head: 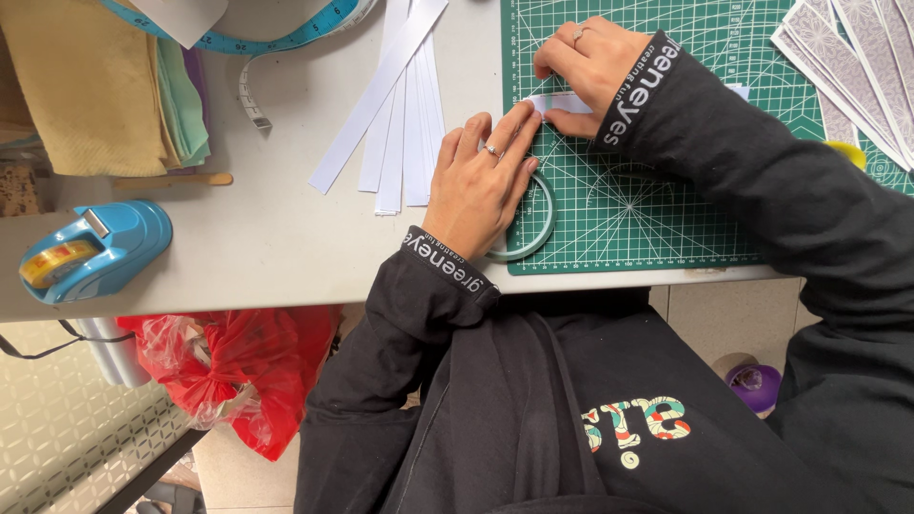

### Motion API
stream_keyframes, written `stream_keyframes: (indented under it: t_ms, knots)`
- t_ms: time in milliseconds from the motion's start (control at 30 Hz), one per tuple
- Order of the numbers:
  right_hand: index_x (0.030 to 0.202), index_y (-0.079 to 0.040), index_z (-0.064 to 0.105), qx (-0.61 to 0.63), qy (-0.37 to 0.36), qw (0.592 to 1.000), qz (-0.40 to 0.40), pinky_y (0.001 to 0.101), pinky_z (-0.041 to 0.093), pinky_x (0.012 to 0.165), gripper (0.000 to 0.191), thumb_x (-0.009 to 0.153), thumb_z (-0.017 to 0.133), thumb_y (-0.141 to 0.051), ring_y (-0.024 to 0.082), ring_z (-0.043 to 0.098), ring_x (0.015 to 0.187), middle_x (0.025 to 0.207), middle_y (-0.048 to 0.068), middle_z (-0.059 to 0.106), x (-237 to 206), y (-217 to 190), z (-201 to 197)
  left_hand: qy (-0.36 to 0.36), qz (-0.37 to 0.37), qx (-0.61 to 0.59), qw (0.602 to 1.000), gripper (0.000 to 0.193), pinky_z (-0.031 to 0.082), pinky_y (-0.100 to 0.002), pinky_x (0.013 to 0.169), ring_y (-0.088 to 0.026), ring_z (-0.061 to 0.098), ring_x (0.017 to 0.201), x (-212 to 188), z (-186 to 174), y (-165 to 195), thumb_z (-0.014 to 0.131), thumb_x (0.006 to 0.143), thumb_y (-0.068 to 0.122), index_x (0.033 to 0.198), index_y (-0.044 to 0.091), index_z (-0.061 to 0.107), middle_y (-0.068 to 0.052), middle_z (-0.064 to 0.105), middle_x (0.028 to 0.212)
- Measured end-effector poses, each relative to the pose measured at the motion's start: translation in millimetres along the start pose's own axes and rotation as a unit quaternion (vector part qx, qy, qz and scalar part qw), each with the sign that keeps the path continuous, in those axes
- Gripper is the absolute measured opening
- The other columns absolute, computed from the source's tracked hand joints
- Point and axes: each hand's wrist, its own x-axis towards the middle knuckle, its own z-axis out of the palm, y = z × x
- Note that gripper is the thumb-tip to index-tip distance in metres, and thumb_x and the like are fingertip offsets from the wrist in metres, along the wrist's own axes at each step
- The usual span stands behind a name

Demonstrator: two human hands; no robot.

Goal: The person assembles paper crafts by applying double-sided tape to white paper strips and attaching them to patterned paper pieces. They use scissors to trim the tape and fold the strips to form small rectangular units, repeating the process for multiple items.

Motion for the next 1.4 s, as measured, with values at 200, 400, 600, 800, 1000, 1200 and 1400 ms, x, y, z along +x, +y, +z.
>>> stream_keyframes:
  t_ms: [200, 400, 600, 800, 1000, 1200, 1400]
  knots:
    - [0.115, -0.008, 0.063, 0.015, 0.007, 1.0, 0.0, 0.035, 0.057, 0.076, 0.04, 0.086, 0.083, -0.03, 0.024, 0.065, 0.096, 0.11, 0.006, 0.067, 1, -2, -3, 0.0, 0.001, 0.002, 1.0, 0.041, 0.041, -0.04, 0.107, -0.028, 0.052, 0.122, 0, 0, 0, 0.059, 0.107, 0.021, 0.145, 0.004, 0.057, -0.003, 0.052, 0.151]
    - [0.113, -0.006, 0.062, 0.058, 0.026, 0.998, -0.005, 0.0354, 0.057, 0.077, 0.039, 0.085, 0.082, -0.024, 0.025, 0.067, 0.095, 0.111, 0.01, 0.067, 6, -6, -15, 0.003, -0.006, -0.017, 1.0, 0.042, 0.04, -0.04, 0.11, -0.028, 0.052, 0.128, 0, 0, 0, 0.058, 0.107, 0.021, 0.144, 0.001, 0.055, -0.005, 0.052, 0.151]
    - [0.12, -0.002, 0.062, 0.048, 0.187, 0.981, -0.03, 0.0315, 0.057, 0.082, 0.023, 0.105, 0.076, -0.012, 0.026, 0.071, 0.1, 0.116, 0.012, 0.071, -38, 10, -44, 0.01, -0.003, -0.026, 1.0, 0.039, 0.04, -0.041, 0.109, -0.029, 0.053, 0.127, 1, 0, 0, 0.06, 0.107, 0.02, 0.141, 0.002, 0.056, -0.005, 0.052, 0.15]
    - [0.104, -0.003, 0.066, -0.071, 0.054, 0.983, 0.161, 0.0371, 0.048, 0.078, 0.019, 0.091, 0.08, -0.007, 0.03, 0.063, 0.085, 0.104, 0.013, 0.071, -183, -3, -65, 0.006, -0.01, -0.035, 0.999, 0.036, 0.041, -0.042, 0.111, -0.031, 0.052, 0.127, -1, -5, 1, 0.061, 0.106, 0.018, 0.139, 0.004, 0.06, -0.004, 0.054, 0.149]
    - [0.113, -0.007, 0.065, -0.035, -0.029, 0.938, 0.344, 0.0357, 0.046, 0.099, 0.021, 0.099, 0.08, -0.008, 0.028, 0.059, 0.109, 0.121, 0.009, 0.065, -267, -24, -39, -0.002, -0.012, -0.052, 0.999, 0.036, 0.04, -0.043, 0.111, -0.032, 0.051, 0.127, -2, -12, 0, 0.062, 0.106, 0.017, 0.14, 0.004, 0.059, -0.005, 0.055, 0.148]
    - [0.118, -0.004, 0.067, -0.033, 0.015, 0.965, 0.26, 0.0388, 0.052, 0.094, 0.038, 0.084, 0.082, -0.003, 0.032, 0.064, 0.105, 0.113, 0.015, 0.069, -280, 14, -18, -0.006, -0.023, -0.067, 0.997, 0.033, 0.04, -0.043, 0.112, -0.03, 0.052, 0.128, -1, -15, 0, 0.062, 0.105, 0.015, 0.137, 0.005, 0.06, -0.003, 0.056, 0.147]
    - [0.117, -0.007, 0.057, 0.232, -0.13, 0.904, 0.335, 0.0303, 0.061, 0.075, 0.039, 0.087, 0.08, -0.018, 0.02, 0.079, 0.078, 0.089, 0.007, 0.076, -271, 69, -10, 0.002, -0.028, -0.085, 0.996, 0.032, 0.041, -0.043, 0.112, -0.029, 0.053, 0.127, -1, -15, -1, 0.065, 0.104, 0.015, 0.134, 0.007, 0.061, -0.001, 0.057, 0.147]
